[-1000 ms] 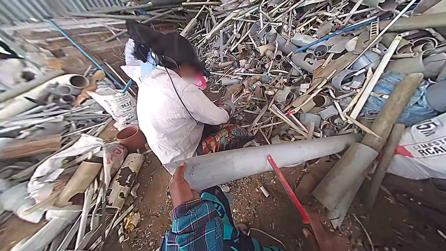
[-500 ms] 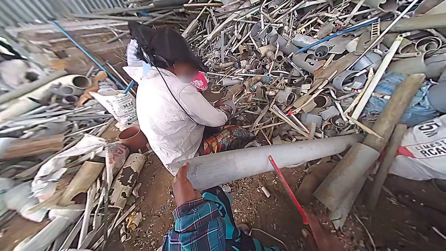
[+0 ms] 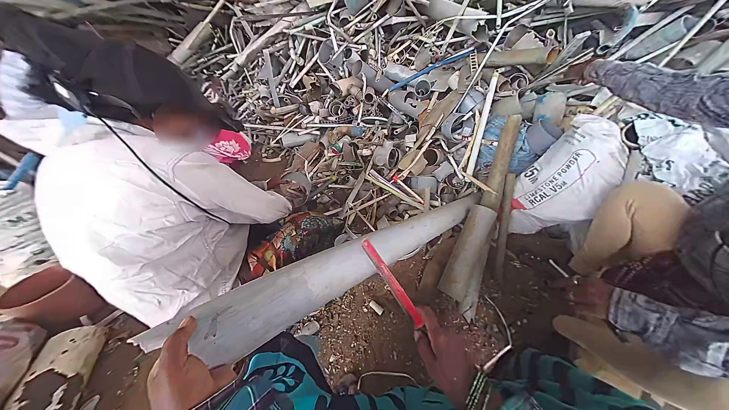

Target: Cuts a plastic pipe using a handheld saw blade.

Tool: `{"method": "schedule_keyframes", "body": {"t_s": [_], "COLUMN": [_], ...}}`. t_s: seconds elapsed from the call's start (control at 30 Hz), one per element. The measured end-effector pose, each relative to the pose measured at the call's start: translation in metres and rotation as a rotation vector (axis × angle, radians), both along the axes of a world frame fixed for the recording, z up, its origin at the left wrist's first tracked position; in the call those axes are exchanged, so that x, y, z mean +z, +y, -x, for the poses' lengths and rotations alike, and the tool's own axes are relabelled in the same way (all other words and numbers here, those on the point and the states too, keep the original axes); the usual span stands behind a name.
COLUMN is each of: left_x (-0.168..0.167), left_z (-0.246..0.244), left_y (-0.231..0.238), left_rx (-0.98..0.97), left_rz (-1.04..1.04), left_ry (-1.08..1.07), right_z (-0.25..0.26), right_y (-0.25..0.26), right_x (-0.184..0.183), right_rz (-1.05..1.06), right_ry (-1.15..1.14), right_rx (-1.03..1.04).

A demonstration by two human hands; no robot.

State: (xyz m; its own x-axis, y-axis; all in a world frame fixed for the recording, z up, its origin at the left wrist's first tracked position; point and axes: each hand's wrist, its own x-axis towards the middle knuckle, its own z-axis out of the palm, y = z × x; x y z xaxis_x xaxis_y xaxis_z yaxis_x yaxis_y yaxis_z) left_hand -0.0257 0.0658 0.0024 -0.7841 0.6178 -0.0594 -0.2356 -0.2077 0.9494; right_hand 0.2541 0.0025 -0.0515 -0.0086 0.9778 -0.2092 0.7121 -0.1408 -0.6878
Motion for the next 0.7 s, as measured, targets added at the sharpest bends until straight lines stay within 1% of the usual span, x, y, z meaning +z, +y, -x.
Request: {"method": "schedule_keyframes", "body": {"t_s": [0.07, 0.13, 0.17, 0.2, 0.23, 0.27, 0.33, 0.4, 0.43, 0.47, 0.5, 0.53, 0.6, 0.63, 0.67, 0.7], "left_x": [0.004, 0.009, 0.009, 0.009, 0.008, 0.007, 0.008, 0.012, 0.011, 0.01, 0.009, 0.008, 0.007, 0.007, 0.007, 0.006], "left_z": [-0.001, -0.004, -0.005, -0.005, -0.005, -0.005, -0.007, -0.011, -0.01, -0.008, -0.006, -0.005, -0.004, -0.005, -0.005, -0.005], "left_y": [-0.003, -0.007, -0.008, -0.007, -0.008, -0.009, -0.01, -0.011, -0.011, -0.01, -0.008, -0.008, -0.006, -0.007, -0.007, -0.009], "left_rx": [-0.05, -0.071, -0.07, -0.07, -0.077, -0.071, -0.038, -0.015, -0.006, -0.008, -0.009, -0.009, 0.001, -0.01, -0.019, -0.024], "left_rz": [-0.042, -0.031, -0.022, -0.018, -0.013, -0.008, -0.012, 0.002, 0.006, 0.01, 0.025, 0.039, 0.043, 0.03, 0.02, 0.022], "left_ry": [0.064, 0.075, 0.065, 0.048, 0.035, 0.024, 0.007, 0.009, 0.016, 0.025, 0.031, 0.028, 0.007, 0.009, 0.014, 0.024], "right_z": [0.01, 0.021, 0.024, 0.023, 0.019, 0.011, -0.016, -0.042, -0.044, -0.035, -0.02, -0.001, 0.033, 0.042, 0.044, 0.038], "right_y": [-0.003, -0.006, -0.004, 0.002, 0.011, 0.023, 0.055, 0.08, 0.084, 0.08, 0.071, 0.059, 0.034, 0.027, 0.027, 0.034], "right_x": [0.004, 0.004, 0.003, 0.002, -0.002, -0.008, -0.024, -0.038, -0.039, -0.035, -0.025, -0.014, -0.002, 0.001, 0.001, -0.002], "right_rz": [-0.083, -0.181, -0.189, -0.144, -0.067, 0.026, 0.182, 0.265, 0.284, 0.289, 0.279, 0.256, 0.139, 0.076, 0.046, 0.061], "right_ry": [0.028, 0.006, -0.023, -0.054, -0.067, -0.059, 0.002, 0.088, 0.137, 0.194, 0.236, 0.24, 0.198, 0.161, 0.106, 0.065], "right_rx": [0.078, 0.224, 0.282, 0.298, 0.256, 0.165, -0.11, -0.36, -0.418, -0.409, -0.324, -0.185, 0.105, 0.197, 0.226, 0.187]}}
